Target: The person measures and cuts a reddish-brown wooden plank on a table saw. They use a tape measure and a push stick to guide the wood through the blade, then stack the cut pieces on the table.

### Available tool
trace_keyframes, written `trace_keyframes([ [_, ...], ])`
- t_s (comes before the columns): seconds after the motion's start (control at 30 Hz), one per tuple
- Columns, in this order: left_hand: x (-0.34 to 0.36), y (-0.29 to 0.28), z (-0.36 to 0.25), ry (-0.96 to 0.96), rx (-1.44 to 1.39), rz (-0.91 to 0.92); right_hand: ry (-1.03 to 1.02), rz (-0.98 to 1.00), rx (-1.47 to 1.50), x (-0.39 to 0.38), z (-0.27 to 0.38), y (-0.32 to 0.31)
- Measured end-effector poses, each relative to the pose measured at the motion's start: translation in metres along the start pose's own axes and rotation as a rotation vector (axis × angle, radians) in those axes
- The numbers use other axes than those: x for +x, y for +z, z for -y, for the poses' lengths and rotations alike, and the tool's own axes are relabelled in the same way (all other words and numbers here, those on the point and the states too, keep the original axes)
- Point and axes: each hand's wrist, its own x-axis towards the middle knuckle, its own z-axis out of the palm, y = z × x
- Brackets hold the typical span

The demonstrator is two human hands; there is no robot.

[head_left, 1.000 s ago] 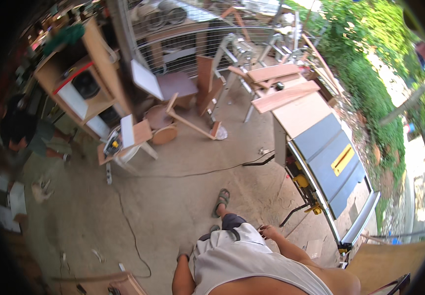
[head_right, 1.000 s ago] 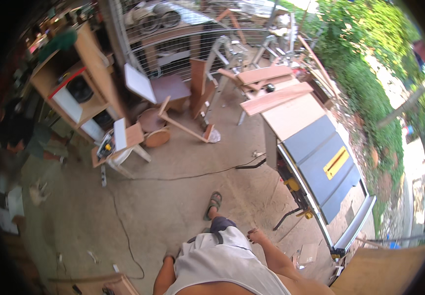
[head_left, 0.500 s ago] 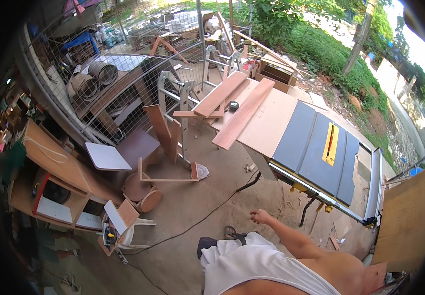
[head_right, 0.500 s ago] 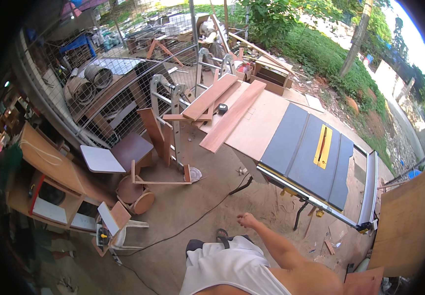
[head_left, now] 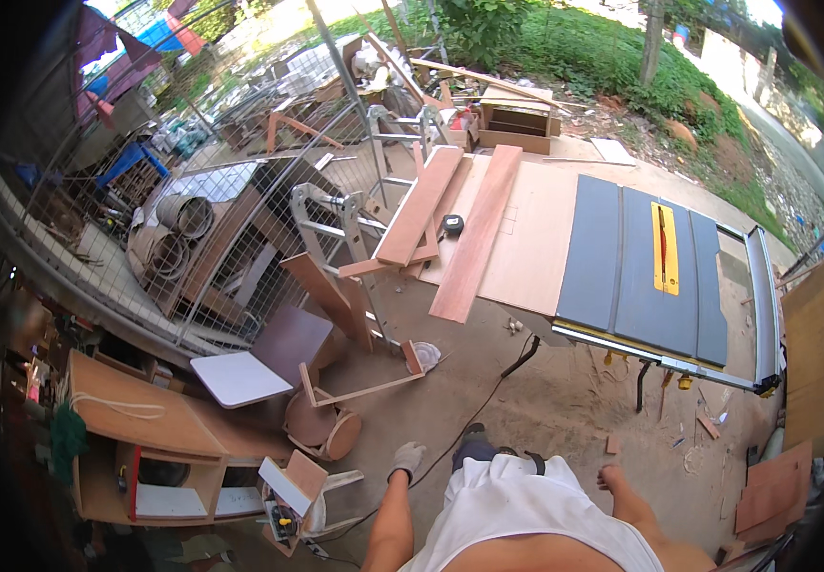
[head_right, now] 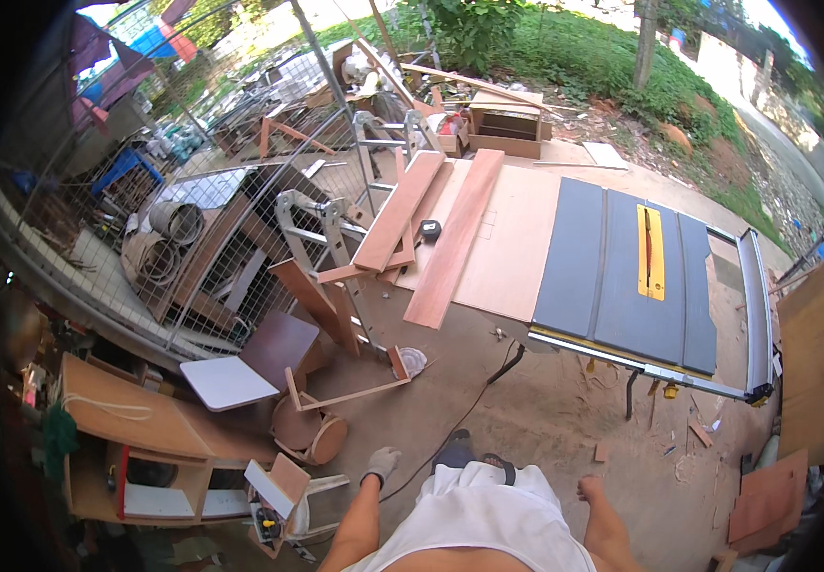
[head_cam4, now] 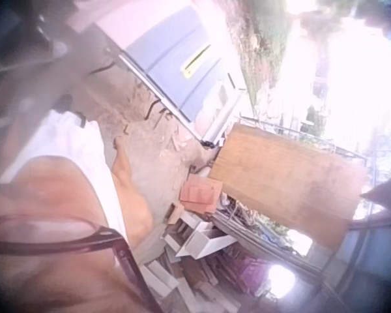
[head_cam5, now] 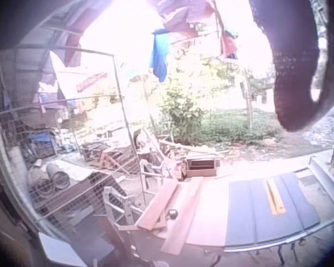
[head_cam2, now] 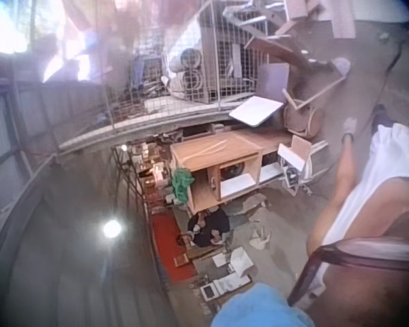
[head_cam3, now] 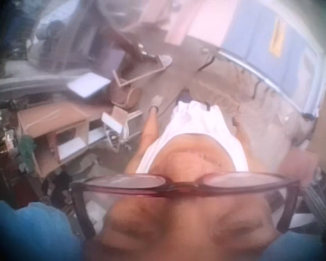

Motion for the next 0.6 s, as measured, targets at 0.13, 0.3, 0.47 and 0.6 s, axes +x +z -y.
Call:
trace_keyframes([
  [0.13, 0.038, -0.010, -0.078, -0.059, -0.359, 0.166, 0.273, -0.133, 0.015, -0.026, -0.076, -0.044],
  [0.3, 0.062, -0.033, -0.189, 0.110, -1.045, 0.279, 0.242, -0.126, 0.042, -0.058, -0.066, -0.024],
  [0.47, 0.101, -0.044, -0.246, 0.202, -1.404, 0.442, -0.039, -0.106, 0.134, -0.068, 0.053, 0.058],
  [0.6, 0.124, -0.048, -0.259, 0.257, -1.679, 0.654, -0.304, 0.005, 0.141, -0.096, 0.133, 0.109],
])
